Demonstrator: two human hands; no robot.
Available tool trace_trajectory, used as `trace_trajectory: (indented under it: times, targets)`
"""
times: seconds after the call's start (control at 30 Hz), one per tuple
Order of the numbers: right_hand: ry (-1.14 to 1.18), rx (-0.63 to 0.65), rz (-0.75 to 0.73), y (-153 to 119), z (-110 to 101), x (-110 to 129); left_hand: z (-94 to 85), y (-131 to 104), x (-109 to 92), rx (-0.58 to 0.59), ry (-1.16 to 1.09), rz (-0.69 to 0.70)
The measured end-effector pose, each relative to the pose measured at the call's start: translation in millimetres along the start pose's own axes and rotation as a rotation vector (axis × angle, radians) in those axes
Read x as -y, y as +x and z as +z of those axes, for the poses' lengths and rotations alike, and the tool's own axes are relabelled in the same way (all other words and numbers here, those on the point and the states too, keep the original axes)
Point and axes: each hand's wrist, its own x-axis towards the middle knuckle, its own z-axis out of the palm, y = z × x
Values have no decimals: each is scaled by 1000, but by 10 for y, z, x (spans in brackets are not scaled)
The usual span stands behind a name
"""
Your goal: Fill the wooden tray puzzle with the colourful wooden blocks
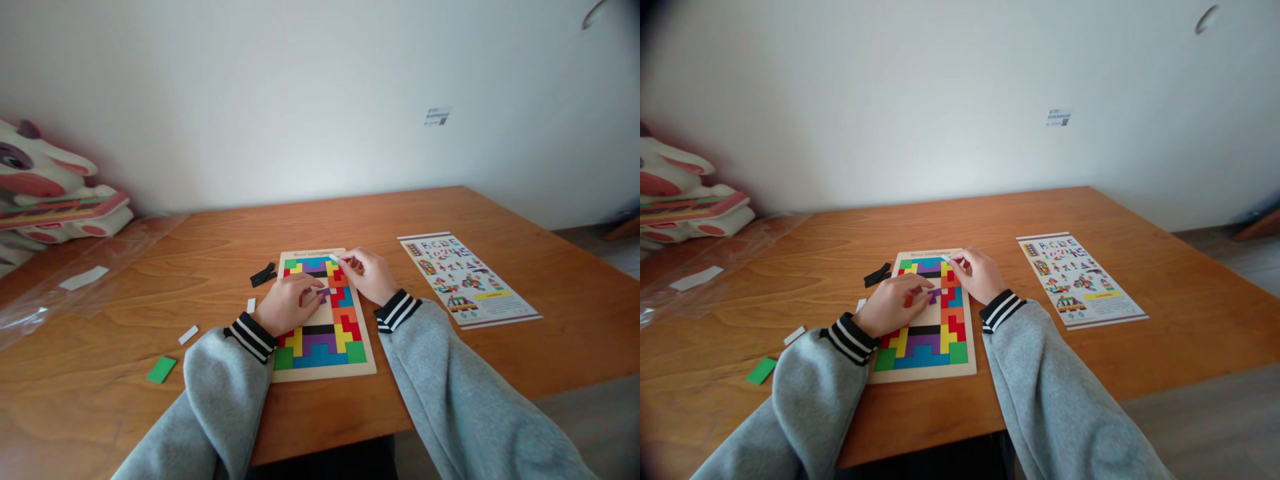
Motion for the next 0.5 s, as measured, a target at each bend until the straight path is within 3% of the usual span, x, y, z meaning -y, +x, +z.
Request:
trace_trajectory:
  times: [0.2, 0.5]
  targets:
    - [7, 4, -5, -6, -2, 2, -40, -60, 116, 80, 13, 120]
    - [13, -6, -10, -13, 32, -44, 108, -57, 123, 10, -83, 287]
